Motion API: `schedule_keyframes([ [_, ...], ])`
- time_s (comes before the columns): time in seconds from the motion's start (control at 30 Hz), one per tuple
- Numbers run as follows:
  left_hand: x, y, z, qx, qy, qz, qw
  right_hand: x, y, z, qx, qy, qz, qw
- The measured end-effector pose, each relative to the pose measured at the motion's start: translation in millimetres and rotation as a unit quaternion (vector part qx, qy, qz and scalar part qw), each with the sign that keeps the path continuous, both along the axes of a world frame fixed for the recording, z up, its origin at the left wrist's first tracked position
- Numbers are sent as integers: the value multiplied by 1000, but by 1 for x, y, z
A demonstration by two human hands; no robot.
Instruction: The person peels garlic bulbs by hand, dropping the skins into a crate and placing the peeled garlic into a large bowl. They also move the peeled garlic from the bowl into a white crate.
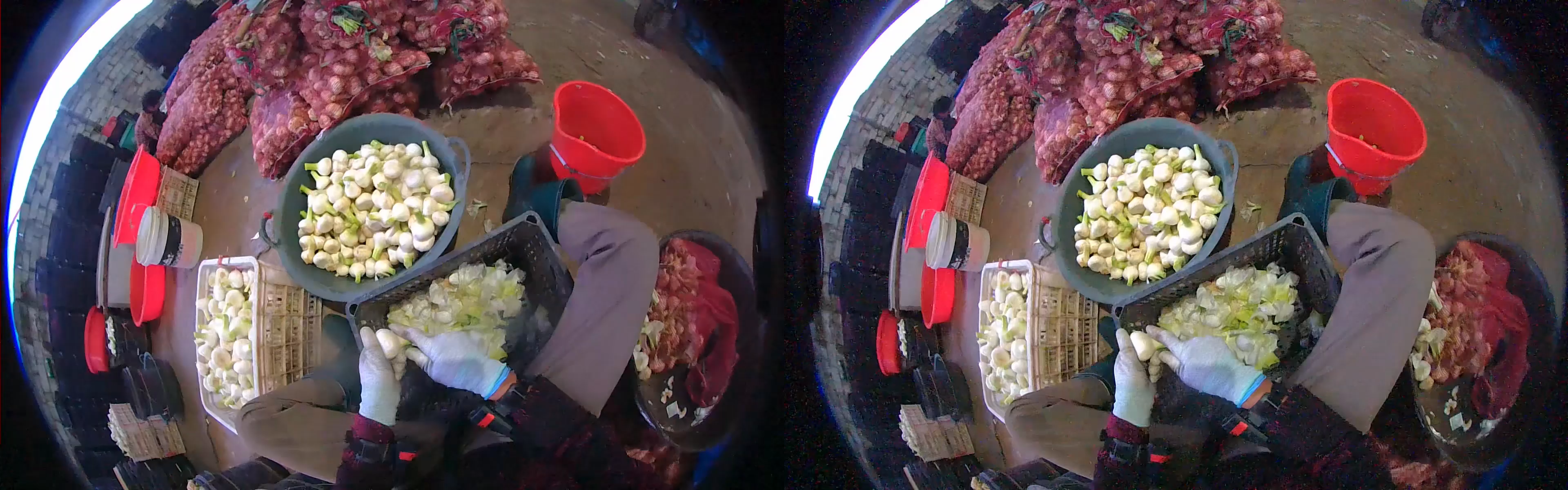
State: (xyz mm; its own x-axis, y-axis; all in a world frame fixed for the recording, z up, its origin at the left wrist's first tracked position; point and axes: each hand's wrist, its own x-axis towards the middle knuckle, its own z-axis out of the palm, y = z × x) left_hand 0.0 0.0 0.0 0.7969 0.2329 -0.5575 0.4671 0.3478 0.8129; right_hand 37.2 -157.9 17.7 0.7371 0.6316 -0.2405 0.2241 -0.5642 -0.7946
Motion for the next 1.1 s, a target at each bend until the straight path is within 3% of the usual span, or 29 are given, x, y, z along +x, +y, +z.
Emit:
schedule_keyframes([
  [0.1, -23, 9, 6, 55, 28, 9, 998, -29, 14, -7, -7, 58, -32, 998],
  [0.17, -14, 10, -1, 69, 12, -41, 997, -25, 16, -43, 232, 42, -145, 961],
  [0.2, -11, 8, -2, 63, 7, -43, 997, -18, 13, -43, 245, 211, -159, 933],
  [0.3, -14, 4, 3, 12, 5, -19, 1000, -4, -7, -38, 166, 258, -145, 941],
  [0.33, -14, 3, 2, -14, 21, 11, 1000, -3, -11, -40, 154, 86, -128, 976],
  [0.4, -14, 3, -1, -44, 34, 36, 998, -11, -3, -44, 161, 59, -130, 977],
  [0.43, -14, 4, -3, -49, 32, -14, 998, -9, 1, -39, 171, 34, -131, 976],
  [0.5, -12, 6, -5, -55, 28, -63, 996, -7, 2, -36, 117, 57, -138, 982],
  [0.57, -11, 6, -2, 42, -14, -111, 993, -8, 4, -45, 194, 178, -182, 947],
  [0.63, -9, 3, 4, 64, 1, -123, 990, -4, 3, -57, 204, 151, -189, 949],
  [0.7, -4, -2, 7, -11, -112, -118, 987, -4, 3, -65, 216, 203, -273, 915],
  [0.73, -4, -2, 5, -42, -116, -97, 988, 3, -6, -51, 246, 370, -282, 850],
  [0.77, -5, -4, 4, -43, -108, -96, 989, 0, -6, -55, 243, 377, -284, 847],
  [0.83, -3, -9, 5, 71, -86, -57, 992, 0, -4, -62, 344, 411, -361, 763],
  [0.9, -8, -6, -3, 129, -31, -33, 991, 6, 2, -58, 314, 383, -387, 778],
  [0.93, -7, -13, 4, 84, -8, -38, 996, 5, 8, -59, 280, 162, -367, 872],
  [0.97, -10, -22, 6, 39, 18, -40, 998, 1, 12, -60, 228, -65, -321, 917],
  [1.03, -10, -39, -8, 96, -87, -26, 991, -1, 13, -59, 185, -21, -271, 945],
  [1.1, -5, -47, -5, 74, -75, 17, 994, 0, 15, -59, 202, -37, -248, 947],
])
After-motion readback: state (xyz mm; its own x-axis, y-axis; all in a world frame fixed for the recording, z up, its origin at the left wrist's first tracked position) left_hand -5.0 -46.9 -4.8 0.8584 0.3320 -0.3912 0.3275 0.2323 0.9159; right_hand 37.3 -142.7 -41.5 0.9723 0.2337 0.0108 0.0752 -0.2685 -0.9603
